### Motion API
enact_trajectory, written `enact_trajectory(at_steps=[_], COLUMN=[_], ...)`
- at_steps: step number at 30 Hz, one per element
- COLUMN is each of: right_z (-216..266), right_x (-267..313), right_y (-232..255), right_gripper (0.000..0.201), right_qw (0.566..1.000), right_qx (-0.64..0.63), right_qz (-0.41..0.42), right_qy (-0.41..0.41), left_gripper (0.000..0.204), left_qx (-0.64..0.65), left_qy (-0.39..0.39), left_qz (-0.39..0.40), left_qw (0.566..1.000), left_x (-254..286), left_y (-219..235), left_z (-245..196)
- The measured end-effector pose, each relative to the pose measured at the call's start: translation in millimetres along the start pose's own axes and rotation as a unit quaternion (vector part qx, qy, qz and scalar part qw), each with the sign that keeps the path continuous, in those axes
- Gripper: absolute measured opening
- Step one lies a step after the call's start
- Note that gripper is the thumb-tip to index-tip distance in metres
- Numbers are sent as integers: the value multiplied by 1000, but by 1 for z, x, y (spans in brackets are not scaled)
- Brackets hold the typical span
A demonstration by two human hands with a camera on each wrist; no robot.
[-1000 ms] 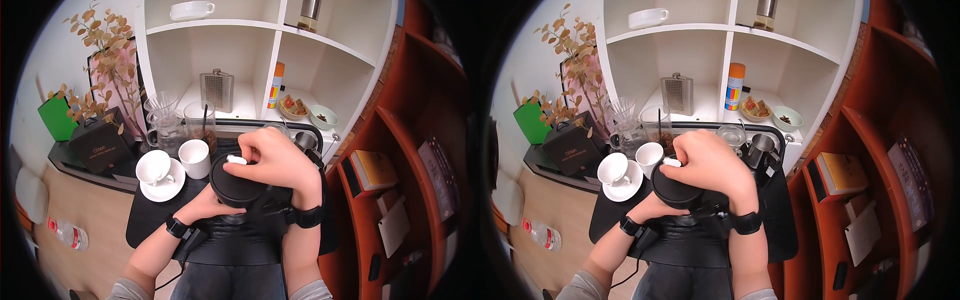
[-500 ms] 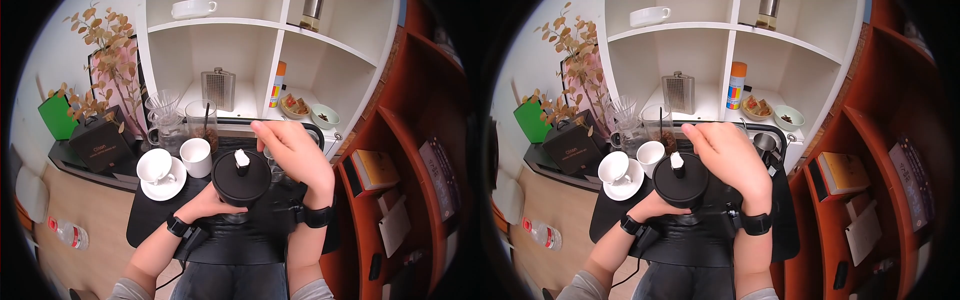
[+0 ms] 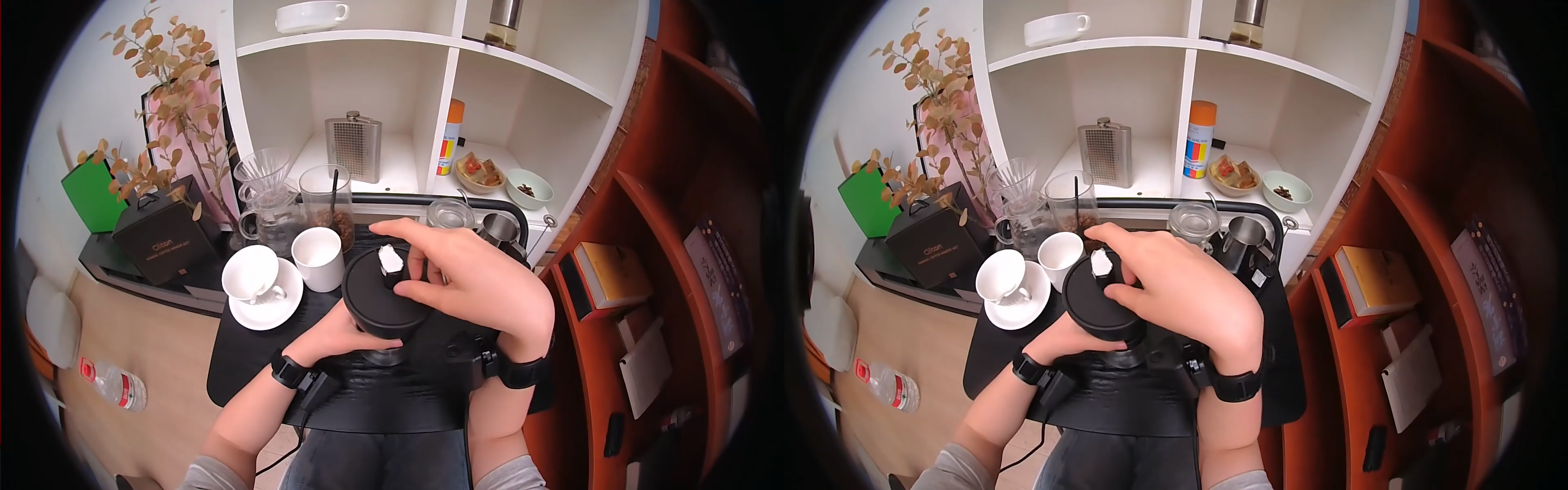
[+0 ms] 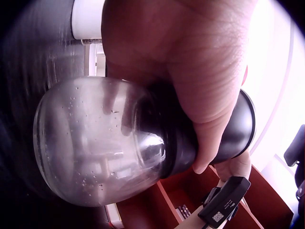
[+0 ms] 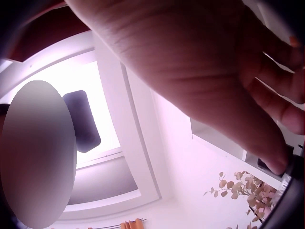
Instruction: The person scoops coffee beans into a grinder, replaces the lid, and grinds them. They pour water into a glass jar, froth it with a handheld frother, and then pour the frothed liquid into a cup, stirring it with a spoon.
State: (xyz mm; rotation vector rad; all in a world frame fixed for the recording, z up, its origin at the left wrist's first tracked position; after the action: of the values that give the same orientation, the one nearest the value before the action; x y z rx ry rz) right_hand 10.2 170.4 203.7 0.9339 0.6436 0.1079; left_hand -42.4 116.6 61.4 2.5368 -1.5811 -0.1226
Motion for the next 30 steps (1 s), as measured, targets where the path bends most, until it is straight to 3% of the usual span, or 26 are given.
enact_trajectory(at_steps=[3,7,12,15,21,30], right_z=[3,5,-1,3,-1,-3], right_x=[-3,-5,0,0,-3,-5], right_y=[-2,-7,-2,0,-3,-4], right_gripper=[54,50,28,20,17,20], right_qw=[1000,1000,988,989,994,996], right_qx=[1,10,129,127,98,78], right_qz=[7,10,11,7,3,-1], right_qy=[12,-4,-80,-75,-51,-43], left_gripper=[73,75,79,76,74,74], left_qx=[30,29,7,16,-65,-33], left_qy=[49,54,-13,-22,-49,-60], left_qz=[4,16,-41,-51,-45,-43], left_qw=[998,998,999,998,996,997], left_x=[-1,-2,1,0,1,2], left_y=[1,-1,4,4,1,1], left_z=[8,11,4,5,-1,-5])
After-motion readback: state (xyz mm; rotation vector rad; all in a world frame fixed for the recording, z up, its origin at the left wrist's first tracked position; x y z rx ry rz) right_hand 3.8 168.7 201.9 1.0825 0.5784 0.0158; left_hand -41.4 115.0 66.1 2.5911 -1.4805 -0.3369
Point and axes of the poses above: each hand's wrist, its own x-axis away from the middle knuckle, its own y-axis out of the back of the hand, z = x × y, the point moved 10 cm from there along -x, towards the middle knuckle, and after that the axes turned 13 degrees about y, right-handed, at the moved point
